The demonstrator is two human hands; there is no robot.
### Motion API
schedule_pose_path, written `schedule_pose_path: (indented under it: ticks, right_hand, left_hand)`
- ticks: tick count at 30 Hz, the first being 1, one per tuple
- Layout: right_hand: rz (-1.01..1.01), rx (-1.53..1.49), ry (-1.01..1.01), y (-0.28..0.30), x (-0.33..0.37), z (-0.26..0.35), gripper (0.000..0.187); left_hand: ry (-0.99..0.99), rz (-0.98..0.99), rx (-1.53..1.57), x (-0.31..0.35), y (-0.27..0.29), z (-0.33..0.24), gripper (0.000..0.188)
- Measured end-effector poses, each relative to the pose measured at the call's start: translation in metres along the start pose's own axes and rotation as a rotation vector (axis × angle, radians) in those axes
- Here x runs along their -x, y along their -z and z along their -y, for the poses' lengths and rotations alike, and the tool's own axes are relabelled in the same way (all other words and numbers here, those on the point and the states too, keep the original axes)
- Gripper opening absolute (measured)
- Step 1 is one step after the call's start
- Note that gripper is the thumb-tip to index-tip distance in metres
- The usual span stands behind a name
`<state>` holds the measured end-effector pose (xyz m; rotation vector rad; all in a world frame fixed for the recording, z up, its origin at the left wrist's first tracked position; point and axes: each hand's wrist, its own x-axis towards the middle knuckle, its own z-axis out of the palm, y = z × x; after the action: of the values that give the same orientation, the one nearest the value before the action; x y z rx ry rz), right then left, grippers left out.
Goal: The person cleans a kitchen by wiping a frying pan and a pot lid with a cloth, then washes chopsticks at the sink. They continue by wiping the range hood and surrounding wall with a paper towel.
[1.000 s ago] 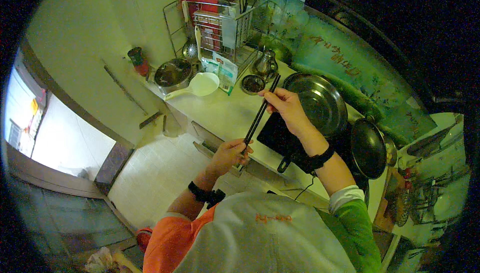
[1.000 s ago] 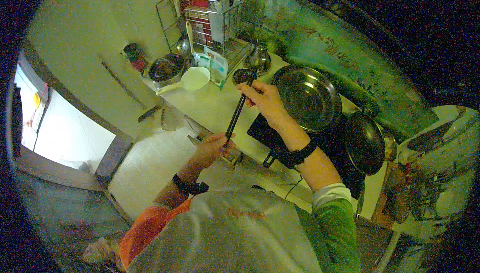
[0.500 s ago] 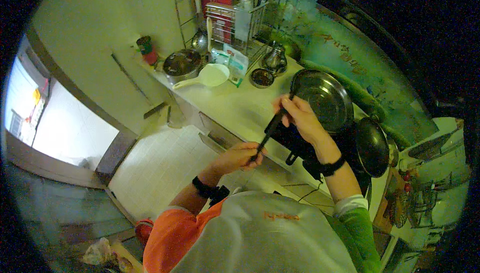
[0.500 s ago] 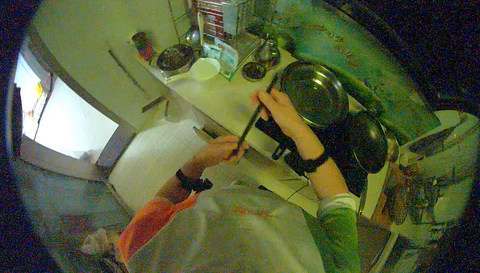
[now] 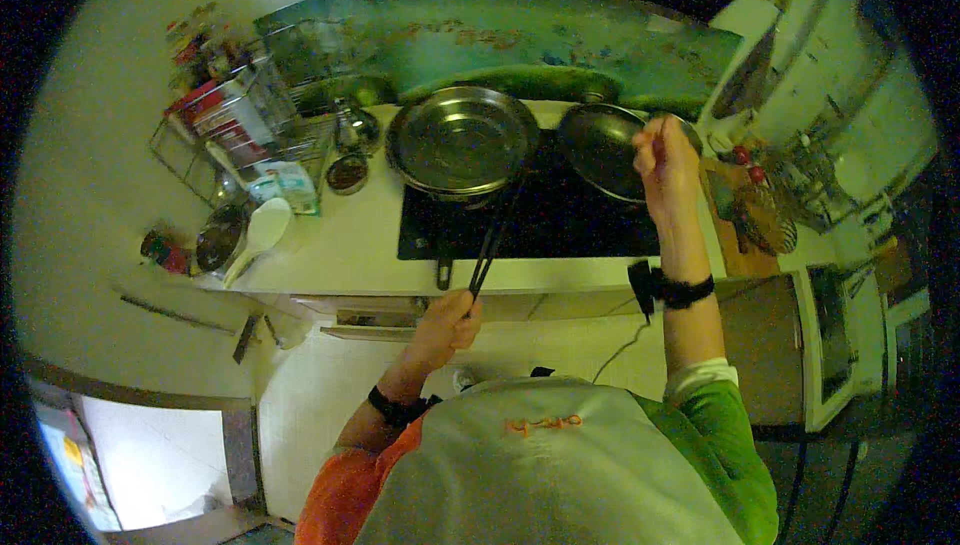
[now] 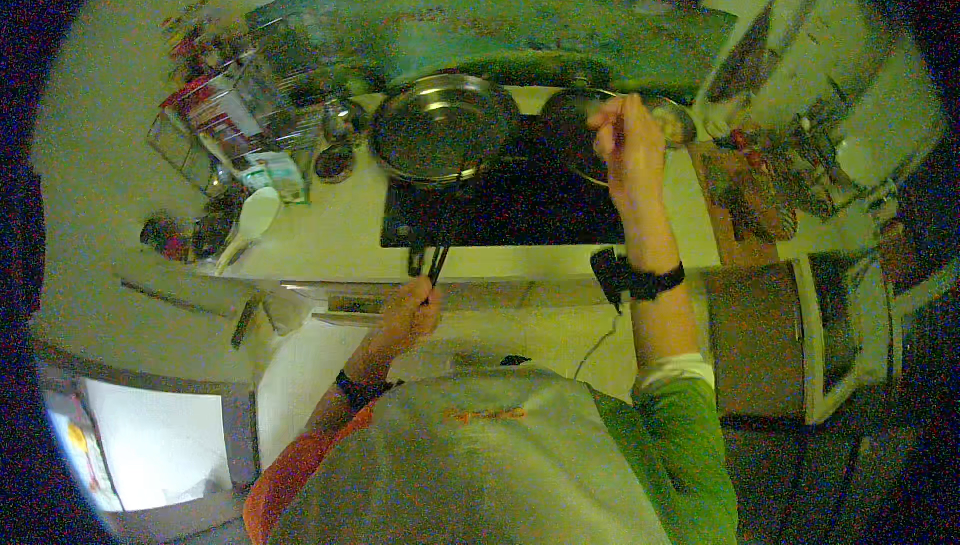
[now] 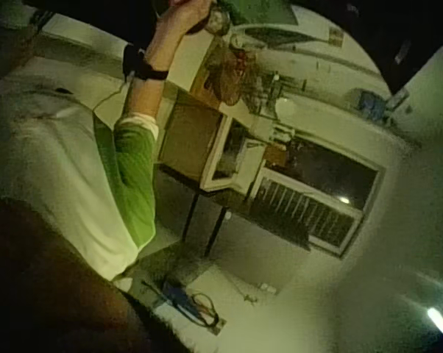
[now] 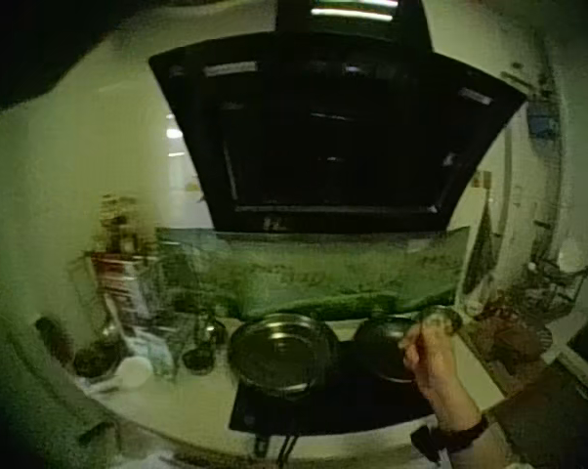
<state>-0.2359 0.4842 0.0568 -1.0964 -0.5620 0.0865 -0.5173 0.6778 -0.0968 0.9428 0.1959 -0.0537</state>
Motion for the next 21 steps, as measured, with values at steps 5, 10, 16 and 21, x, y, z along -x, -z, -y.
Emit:
schedule_pose_path:
  ticks: [5, 10, 16, 21]
  right_hand:
    - [-0.177, 0.127, -0.198, 0.123, 0.098, 0.027, 0.046]
    - [-0.425, 0.028, -0.319, 0.238, 0.181, 0.068, 0.046]
    - [-0.443, -0.194, -0.467, 0.292, 0.224, 0.062, 0.046]
    - [-0.224, -0.244, -0.573, 0.286, 0.223, 0.041, 0.041]
  left_hand:
    - [0.121, 0.078, 0.1, -0.06, -0.079, 0.031, 0.027]
    - [0.273, 0.212, 0.303, -0.096, -0.16, 0.076, 0.029]
    - [0.185, 0.146, 0.419, -0.106, -0.208, 0.121, 0.045]
    - [0.073, 0.024, 0.489, -0.081, -0.193, 0.12, 0.047]
